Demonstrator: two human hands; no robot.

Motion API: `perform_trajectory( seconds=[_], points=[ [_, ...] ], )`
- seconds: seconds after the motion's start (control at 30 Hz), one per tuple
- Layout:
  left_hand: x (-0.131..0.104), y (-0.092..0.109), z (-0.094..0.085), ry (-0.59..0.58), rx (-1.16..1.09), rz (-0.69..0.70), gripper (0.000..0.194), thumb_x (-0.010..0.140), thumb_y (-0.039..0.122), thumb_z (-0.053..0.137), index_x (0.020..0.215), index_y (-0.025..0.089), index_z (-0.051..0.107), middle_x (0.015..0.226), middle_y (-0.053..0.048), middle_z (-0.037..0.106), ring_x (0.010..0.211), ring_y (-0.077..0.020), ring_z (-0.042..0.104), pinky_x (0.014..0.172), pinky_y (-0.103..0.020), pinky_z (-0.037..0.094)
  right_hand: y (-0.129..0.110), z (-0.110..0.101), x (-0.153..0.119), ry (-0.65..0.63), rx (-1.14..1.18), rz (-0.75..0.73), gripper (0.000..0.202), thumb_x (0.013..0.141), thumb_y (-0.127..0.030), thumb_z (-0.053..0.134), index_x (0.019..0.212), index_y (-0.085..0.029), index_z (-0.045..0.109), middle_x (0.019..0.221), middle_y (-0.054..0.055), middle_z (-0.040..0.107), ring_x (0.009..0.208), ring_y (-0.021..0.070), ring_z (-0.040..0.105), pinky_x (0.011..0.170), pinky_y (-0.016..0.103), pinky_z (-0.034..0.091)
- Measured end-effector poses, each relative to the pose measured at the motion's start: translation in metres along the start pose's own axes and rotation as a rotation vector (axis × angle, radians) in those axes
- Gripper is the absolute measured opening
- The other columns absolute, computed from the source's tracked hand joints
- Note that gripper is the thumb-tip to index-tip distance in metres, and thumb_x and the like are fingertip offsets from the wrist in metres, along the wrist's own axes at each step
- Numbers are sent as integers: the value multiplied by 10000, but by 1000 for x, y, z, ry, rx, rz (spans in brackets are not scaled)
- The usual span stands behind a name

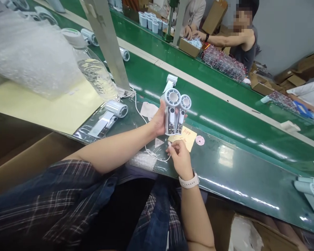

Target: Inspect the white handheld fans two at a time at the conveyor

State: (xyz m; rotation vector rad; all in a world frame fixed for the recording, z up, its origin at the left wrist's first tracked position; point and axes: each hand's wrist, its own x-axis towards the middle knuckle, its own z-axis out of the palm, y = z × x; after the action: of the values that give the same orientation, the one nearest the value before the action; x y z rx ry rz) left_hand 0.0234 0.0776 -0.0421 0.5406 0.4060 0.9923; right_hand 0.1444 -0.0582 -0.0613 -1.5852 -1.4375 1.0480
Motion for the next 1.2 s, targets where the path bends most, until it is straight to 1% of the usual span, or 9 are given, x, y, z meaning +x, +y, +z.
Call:
perform_trajectory(
  seconds=[0.07,0.13,0.23,0.4,0.63,0.8,0.93,1.03,1.2],
  points=[
    [-2,0,3,-9,24,-2,761,795,939,516,765,179,556,951,-130,740,1201,-307,683,929,-386,595,-5,3,-4,-53,279,53,266,853,-445,679,990,-242,575,712,-14,697,631,184,645,673,348,546],
    [-5,0,6,-16,36,1,761,801,941,498,742,183,529,978,-130,738,1216,-301,676,931,-382,592,-9,6,-5,-50,398,72,321,822,-473,736,996,-226,628,652,-31,670,584,164,614,625,322,525],
    [-9,2,10,-30,39,15,782,776,964,496,720,184,508,1022,-131,736,1227,-298,669,925,-377,590,-12,10,-4,0,436,43,309,833,-495,764,912,-212,672,582,-47,609,545,139,558,578,293,474],
    [-15,2,13,-122,97,62,817,689,1000,542,704,185,504,1037,-134,735,1186,-301,682,885,-376,597,-16,18,-3,95,413,-62,346,930,-507,704,770,-224,586,595,-48,599,574,116,547,612,273,452],
    [-11,-12,7,-120,124,141,855,485,1006,679,681,186,536,939,-113,750,1054,-288,723,801,-351,608,-16,38,-4,204,598,-53,395,946,-592,651,796,-242,546,472,-123,377,392,88,340,433,243,290],
    [-9,-10,6,-123,23,98,820,547,987,672,678,190,528,929,-104,753,1015,-277,738,750,-340,603,-17,29,-5,219,262,-201,324,1002,-492,588,825,-225,634,776,10,692,742,166,628,733,324,500],
    [-11,-1,8,-105,-71,89,788,657,971,613,696,189,520,964,-102,749,1083,-281,730,822,-365,617,-18,26,-5,239,215,-304,302,1008,-464,571,852,-220,660,949,49,737,893,198,667,846,368,514],
    [-13,2,8,-147,-45,99,802,673,983,583,741,184,553,993,-112,744,1121,-294,720,839,-375,621,-16,26,-3,286,305,-218,327,989,-472,622,786,-216,627,769,7,700,740,165,649,758,333,517],
    [-15,0,6,-275,95,157,837,652,1016,554,763,187,577,978,-113,725,1143,-313,700,811,-390,617,-15,26,-3,295,548,-133,420,920,-549,722,713,-222,558,488,-92,487,439,101,499,481,243,413]
  ],
)
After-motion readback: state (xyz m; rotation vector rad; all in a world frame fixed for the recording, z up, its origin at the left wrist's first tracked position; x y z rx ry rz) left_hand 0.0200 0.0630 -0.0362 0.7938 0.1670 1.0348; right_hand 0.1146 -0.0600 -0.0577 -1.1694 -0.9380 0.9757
